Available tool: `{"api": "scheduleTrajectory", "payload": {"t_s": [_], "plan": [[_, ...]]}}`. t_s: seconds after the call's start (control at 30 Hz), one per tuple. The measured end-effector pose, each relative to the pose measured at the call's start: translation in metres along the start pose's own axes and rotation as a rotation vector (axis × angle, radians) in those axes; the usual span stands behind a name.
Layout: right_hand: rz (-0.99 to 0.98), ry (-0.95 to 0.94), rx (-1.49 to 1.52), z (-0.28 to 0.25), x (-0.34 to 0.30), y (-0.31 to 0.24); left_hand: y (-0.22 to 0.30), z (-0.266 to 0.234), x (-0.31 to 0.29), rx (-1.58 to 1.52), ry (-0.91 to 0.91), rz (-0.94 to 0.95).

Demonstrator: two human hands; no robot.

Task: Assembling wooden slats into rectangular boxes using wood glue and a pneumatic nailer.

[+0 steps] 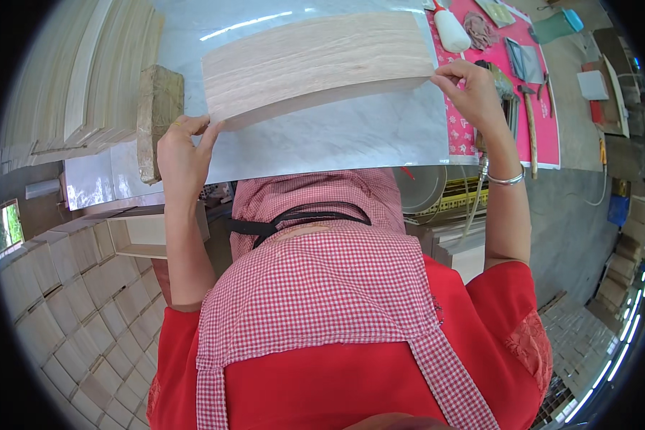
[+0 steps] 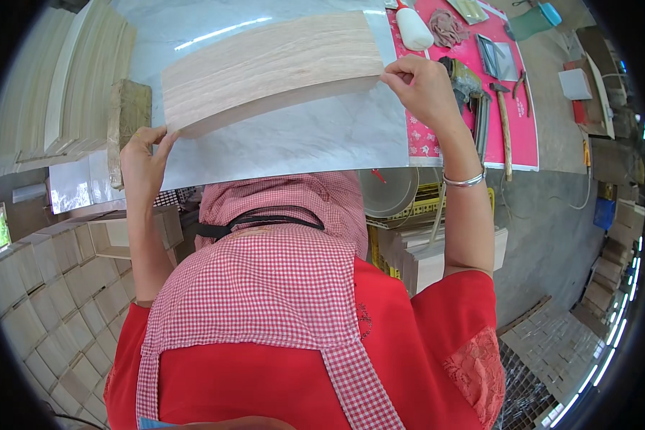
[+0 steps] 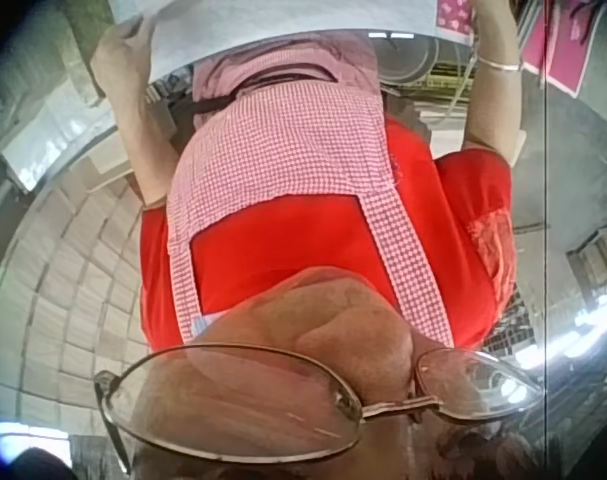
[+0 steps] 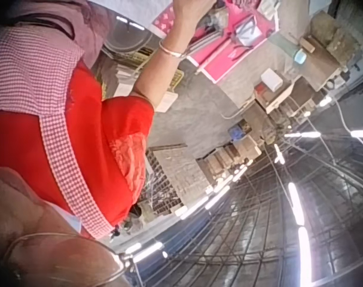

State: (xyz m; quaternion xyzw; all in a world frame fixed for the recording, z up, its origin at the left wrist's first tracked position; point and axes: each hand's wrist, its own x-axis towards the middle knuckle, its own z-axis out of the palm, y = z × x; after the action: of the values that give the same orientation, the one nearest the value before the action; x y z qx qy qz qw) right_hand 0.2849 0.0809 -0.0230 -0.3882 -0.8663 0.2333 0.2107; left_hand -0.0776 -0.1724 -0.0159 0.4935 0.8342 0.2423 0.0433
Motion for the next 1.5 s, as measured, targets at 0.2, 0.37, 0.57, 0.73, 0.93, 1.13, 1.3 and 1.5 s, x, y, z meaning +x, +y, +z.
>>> {"api": "scheduleTrajectory", "payload": {"t_s": [0.2, 0.37, 0.57, 0.73, 0.93, 1.13, 1.3, 1.5], "plan": [[0.022, -0.063, 0.000, -0.005, 0.007, -0.004, -0.001, -0.001, -0.001, -0.052, -0.023, -0.029], [0.036, -0.123, -0.025, -0.008, 0.012, -0.006, -0.002, -0.001, 0.000, -0.071, -0.014, -0.002], [-0.122, -0.072, -0.092, -0.005, 0.011, -0.007, -0.002, 0.001, -0.001, -0.040, 0.008, 0.028], [-0.256, -0.014, -0.169, -0.003, 0.012, -0.004, -0.002, 0.001, -0.003, -0.009, 0.043, 0.071], [-0.257, -0.001, -0.171, -0.004, 0.008, -0.003, 0.015, -0.010, -0.002, 0.261, -0.016, 0.121], [-0.164, 0.117, -0.106, -0.007, -0.007, 0.005, 0.095, -0.023, 0.026, 0.330, -0.010, 0.448], [0.144, 0.232, -0.292, -0.023, -0.044, 0.039, 0.168, 0.035, 0.090, 0.146, -0.099, 0.731], [0.488, 0.158, -0.534, -0.017, -0.082, 0.080, 0.183, 0.104, 0.116, 0.252, -0.238, 0.728]]}}
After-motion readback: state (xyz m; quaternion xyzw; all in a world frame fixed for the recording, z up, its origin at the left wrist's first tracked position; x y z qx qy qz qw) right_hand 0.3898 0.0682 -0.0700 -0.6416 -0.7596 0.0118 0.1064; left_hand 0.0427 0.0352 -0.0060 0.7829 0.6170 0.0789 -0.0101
